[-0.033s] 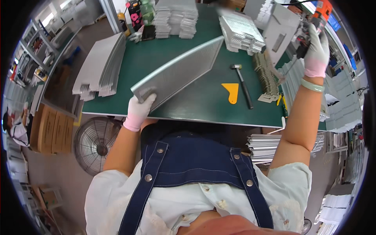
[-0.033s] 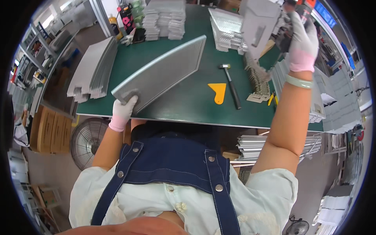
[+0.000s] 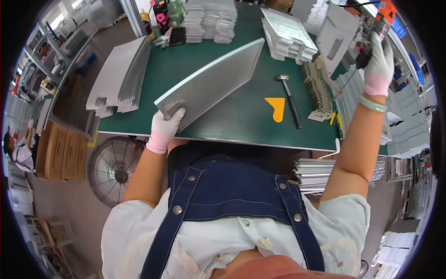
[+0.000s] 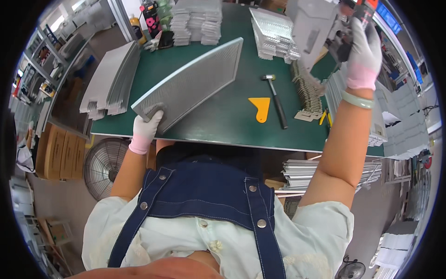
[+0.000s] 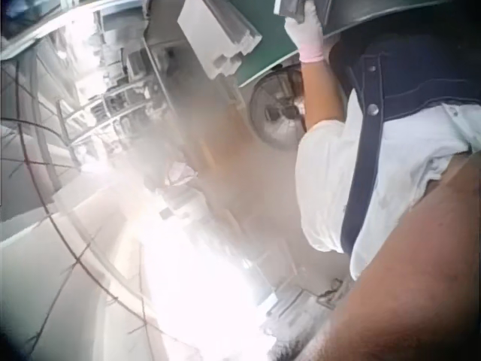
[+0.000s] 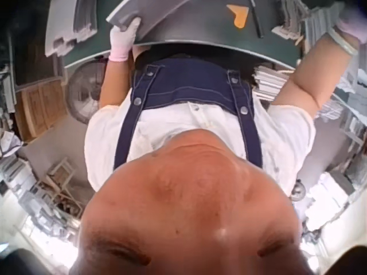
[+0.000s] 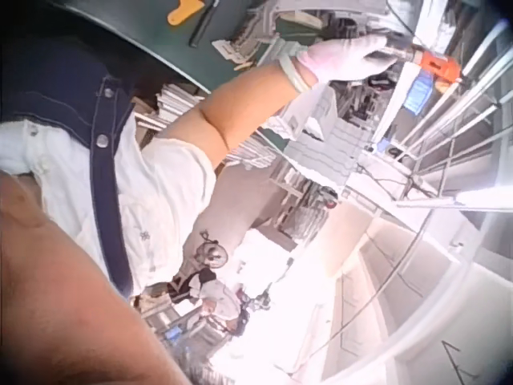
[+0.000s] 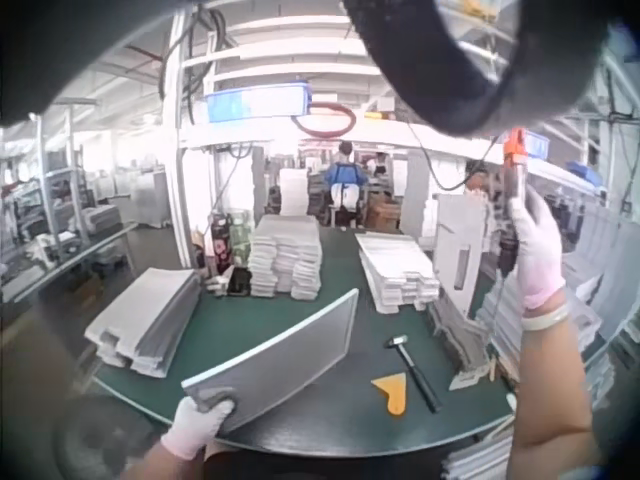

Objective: The person assembles air filters by placing a mesh screen into a frame, securing it with a handheld stapler, and adding a plastic clip. They repeat this process for multiple units, stacking completed filters on the table.

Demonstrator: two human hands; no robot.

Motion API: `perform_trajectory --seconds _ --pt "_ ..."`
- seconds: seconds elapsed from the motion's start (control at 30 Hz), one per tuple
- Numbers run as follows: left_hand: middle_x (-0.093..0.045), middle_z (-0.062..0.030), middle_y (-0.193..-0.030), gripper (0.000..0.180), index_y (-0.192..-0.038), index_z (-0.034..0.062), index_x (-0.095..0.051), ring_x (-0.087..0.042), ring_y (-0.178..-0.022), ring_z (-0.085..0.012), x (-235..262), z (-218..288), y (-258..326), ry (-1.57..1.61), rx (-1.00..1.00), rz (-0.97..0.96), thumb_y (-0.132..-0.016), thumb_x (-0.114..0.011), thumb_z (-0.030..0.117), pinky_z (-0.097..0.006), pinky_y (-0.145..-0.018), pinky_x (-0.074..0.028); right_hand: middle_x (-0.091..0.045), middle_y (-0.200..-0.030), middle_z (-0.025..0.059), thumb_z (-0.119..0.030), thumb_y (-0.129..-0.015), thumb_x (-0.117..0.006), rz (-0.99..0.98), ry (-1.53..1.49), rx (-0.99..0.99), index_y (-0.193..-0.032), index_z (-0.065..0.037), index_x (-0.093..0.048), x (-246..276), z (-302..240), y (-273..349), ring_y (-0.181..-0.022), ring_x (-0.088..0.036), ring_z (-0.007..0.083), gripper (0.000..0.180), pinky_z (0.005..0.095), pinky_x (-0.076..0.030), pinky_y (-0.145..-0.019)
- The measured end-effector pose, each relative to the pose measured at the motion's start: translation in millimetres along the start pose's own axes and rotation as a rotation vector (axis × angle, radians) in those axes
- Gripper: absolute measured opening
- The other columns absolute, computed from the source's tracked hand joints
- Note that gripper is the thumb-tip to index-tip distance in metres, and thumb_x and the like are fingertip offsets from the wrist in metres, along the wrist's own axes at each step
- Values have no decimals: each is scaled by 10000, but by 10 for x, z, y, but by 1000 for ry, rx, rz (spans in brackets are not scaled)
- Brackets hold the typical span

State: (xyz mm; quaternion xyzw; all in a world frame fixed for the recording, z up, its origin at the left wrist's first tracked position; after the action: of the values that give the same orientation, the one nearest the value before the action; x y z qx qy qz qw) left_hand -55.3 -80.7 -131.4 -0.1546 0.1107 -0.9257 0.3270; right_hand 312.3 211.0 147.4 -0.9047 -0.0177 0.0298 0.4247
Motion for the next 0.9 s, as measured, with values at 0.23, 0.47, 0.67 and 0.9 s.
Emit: perform_trajectory --seconds 0.23,0.47,0.67,0.9 --pt "-718 -74 -1030 292 -1111 -36 -682 -650 -935 -129 168 -109 -9 99 69 39 -892 -737 148 -289 -831 -518 -631 -1035 269 -370 -884 -642 -426 981 -186 -1053 3 -640 279 1614 1686 -1017 -606 419 410 465 -478 -922" --pt "-718 -67 -994 273 -1081 -41 -689 -652 -906 -131 240 -36 -25 61 80 26 -881 -736 138 -292 -810 -522 -655 -872 234 -219 -803 -641 -824 848 -779 -1057 65 -584 -103 2119 1970 -870 -693 330 386 424 -535 -741" --pt "-724 -81 -970 261 -1068 -44 -690 -663 -873 -138 220 -23 -48 72 79 17 -880 -730 132 -292 -782 -529 -657 -847 256 -267 -904 -608 -685 813 -298 -1158 14 -511 -579 1290 1191 -830 -662 422 390 468 -511 -750" --pt "-728 -89 -948 260 -1058 -43 -690 -672 -856 -142 256 -9 -11 -9 11 39 -867 -739 128 -292 -763 -533 -675 -854 207 -283 -930 -592 -438 861 6 -1162 -54 -511 -806 644 692 -825 -649 419 336 507 -502 -750"
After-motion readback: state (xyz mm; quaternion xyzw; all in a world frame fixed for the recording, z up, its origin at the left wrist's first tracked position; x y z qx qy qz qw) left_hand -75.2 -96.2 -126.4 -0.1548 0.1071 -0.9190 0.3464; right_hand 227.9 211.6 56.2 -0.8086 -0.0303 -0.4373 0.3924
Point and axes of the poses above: each hand's wrist, its own y-axis away from the middle knuckle, its own x-axis out of the back of the hand, z = x × y, the point moved 1 cm from there along -y, towards the middle knuckle
